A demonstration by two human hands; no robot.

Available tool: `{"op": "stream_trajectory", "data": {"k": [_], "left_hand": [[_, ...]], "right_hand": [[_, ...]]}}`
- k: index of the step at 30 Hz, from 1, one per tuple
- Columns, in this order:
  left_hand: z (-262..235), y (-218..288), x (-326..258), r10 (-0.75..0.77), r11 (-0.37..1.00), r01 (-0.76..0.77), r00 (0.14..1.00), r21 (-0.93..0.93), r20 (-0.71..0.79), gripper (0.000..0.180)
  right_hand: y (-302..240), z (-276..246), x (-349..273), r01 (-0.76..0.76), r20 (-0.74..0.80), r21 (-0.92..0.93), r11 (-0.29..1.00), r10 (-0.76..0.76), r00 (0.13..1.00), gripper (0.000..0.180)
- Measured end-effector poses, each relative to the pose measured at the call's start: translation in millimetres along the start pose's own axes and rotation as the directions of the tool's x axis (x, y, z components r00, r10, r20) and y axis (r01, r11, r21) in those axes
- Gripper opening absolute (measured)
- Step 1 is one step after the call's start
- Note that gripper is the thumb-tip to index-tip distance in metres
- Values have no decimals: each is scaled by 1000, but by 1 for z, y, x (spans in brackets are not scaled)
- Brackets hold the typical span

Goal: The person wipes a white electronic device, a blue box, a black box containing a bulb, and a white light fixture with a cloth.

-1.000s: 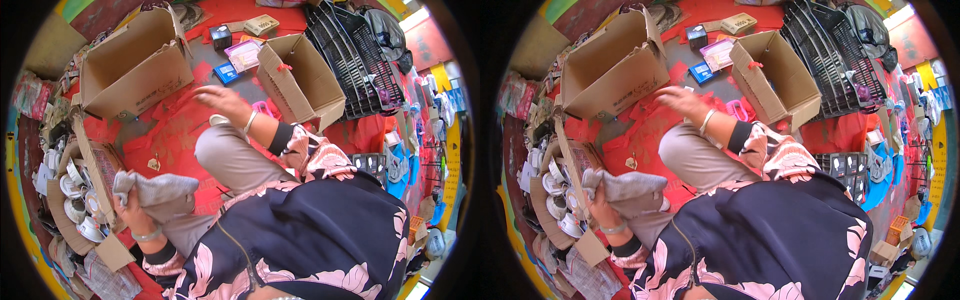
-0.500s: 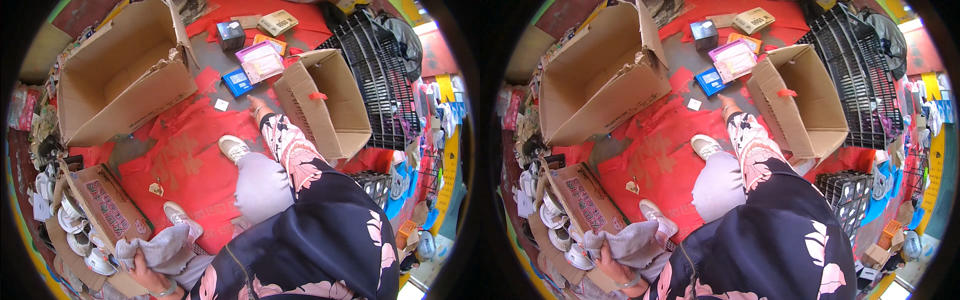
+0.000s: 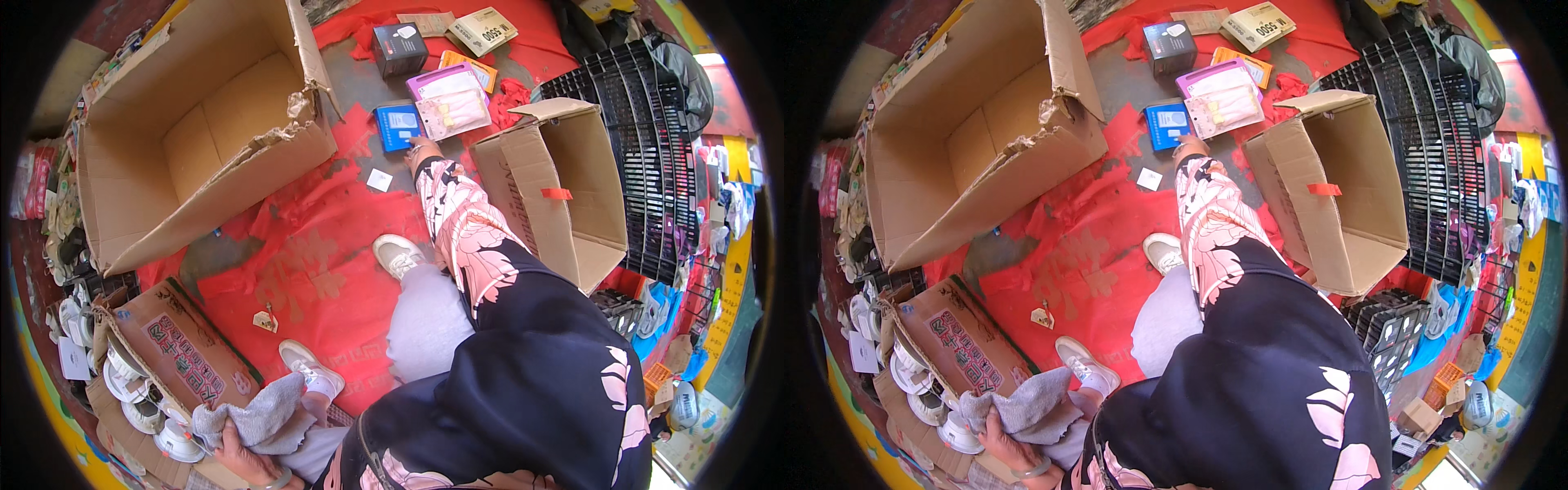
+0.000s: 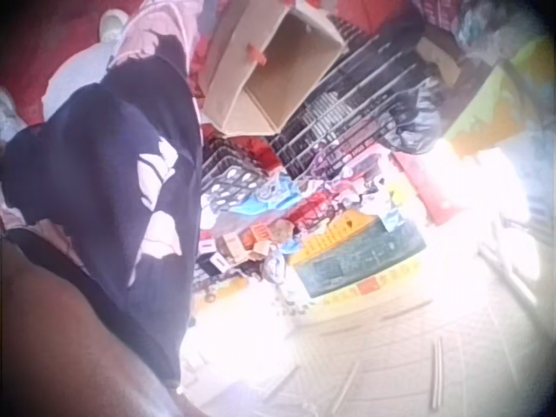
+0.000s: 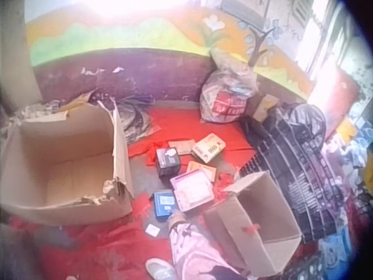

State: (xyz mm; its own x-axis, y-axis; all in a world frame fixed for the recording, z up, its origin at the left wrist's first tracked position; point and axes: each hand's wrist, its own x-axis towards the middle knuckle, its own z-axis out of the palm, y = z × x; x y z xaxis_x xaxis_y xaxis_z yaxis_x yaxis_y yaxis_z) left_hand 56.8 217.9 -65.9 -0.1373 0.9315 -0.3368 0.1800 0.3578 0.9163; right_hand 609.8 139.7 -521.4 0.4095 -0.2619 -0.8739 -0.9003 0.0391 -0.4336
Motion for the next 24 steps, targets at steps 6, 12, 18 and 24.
{"op": "stream_trajectory", "data": {"k": [6, 12, 18, 24], "left_hand": [[-2, -3, 9, 17, 1000, -18, 999, 19, 43, 24], [9, -1, -3, 53, 999, -53, 999, -9, -7, 26], [5, 13, -6, -66, 987, 68, 998, 148, -19, 42], [-15, -8, 0, 32, 999, -33, 999, 25, 30, 24]], "right_hand": [[-20, 12, 7, -25, -154, 2, 1000, 25, 988, 27], [-54, -3, -11, 300, -174, 394, 869, -249, 953, 39], [-113, -48, 7, 206, 58, 360, 910, -242, 968, 18], [-131, -44, -40, 235, 108, 576, 783, -358, 928, 24]]}}
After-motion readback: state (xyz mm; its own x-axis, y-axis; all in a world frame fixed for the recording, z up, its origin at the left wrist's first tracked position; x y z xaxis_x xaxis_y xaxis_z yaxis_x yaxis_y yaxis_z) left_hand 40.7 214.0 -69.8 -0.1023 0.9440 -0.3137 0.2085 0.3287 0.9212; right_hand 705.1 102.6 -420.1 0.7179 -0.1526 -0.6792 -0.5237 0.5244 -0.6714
